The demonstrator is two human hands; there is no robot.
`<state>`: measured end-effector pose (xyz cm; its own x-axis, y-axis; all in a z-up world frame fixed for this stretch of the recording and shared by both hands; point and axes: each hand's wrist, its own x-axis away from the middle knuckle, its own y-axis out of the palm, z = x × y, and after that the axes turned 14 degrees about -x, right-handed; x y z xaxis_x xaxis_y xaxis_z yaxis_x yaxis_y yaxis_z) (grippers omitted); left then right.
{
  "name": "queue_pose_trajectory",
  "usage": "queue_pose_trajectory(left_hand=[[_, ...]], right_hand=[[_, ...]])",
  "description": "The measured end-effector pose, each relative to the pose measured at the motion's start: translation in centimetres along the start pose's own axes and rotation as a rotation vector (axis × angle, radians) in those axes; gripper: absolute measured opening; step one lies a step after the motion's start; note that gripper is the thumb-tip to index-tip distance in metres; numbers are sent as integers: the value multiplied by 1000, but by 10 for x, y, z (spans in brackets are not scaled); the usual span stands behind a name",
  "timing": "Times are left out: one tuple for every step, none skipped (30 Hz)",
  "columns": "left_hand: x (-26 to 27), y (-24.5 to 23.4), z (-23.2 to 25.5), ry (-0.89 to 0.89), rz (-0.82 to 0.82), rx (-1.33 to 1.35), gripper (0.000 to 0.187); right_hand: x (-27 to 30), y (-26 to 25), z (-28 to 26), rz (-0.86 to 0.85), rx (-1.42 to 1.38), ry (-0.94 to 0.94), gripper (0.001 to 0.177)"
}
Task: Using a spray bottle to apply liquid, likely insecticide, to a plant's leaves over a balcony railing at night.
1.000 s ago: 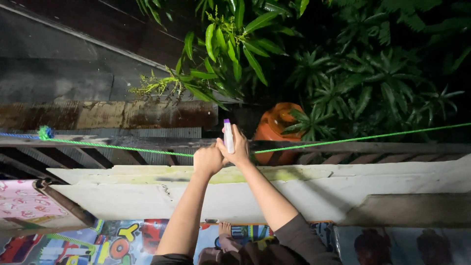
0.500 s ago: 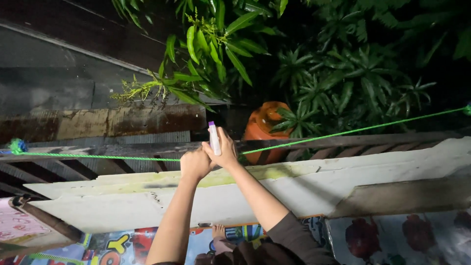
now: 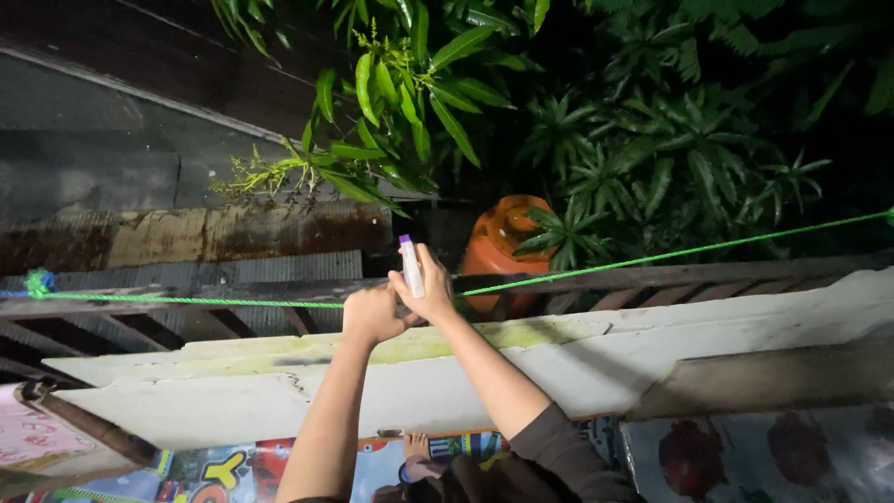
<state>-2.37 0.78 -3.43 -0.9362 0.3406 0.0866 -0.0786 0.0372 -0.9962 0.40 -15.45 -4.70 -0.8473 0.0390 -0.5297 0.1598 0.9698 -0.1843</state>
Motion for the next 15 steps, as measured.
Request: queue_pose_trajectory(left_hand=[[-4,6,-1,5,1,-1,102],[-8,12,-2,-6,35,-30,95],[-11,18,-3,-16,70,-59,87],[-18,31,-4,-12,73,-60,87],[-25,45,-4,-32,104,-100,75],[-31,59,-5,-55,135,-139,63],[-32,58,-4,-53,138,-139,63],[-32,57,-3,-60,151,-146,61],[-32,56,-3,-67,165,-153,59],[-37,62,-5,-68,163,-152,59],[-42,68,-8,-64,174,-142,59],[-44,76,-10,-63,181,-131,59],[-39,74,-7,-66,175,-129,59],[-39,70,-6,-77,219,-142,53],[-39,66,-4,-88,264,-154,47]], right_hand=[[0,0,-1,4,2,0,48],[0,0,-3,11,28,-20,48],[0,0,-4,18,55,-40,48],[-1,0,-2,22,57,-41,48],[-1,1,0,33,66,-39,49],[-1,2,2,42,75,-37,50],[-1,2,2,44,77,-39,50],[-2,3,3,55,73,-46,51],[-2,4,4,66,68,-53,51],[-5,5,5,65,68,-51,51],[-8,5,7,72,81,-64,51],[-7,7,8,77,92,-73,51],[-4,7,3,73,91,-68,51],[-6,6,0,76,113,-65,50],[-9,5,-4,80,134,-61,49]])
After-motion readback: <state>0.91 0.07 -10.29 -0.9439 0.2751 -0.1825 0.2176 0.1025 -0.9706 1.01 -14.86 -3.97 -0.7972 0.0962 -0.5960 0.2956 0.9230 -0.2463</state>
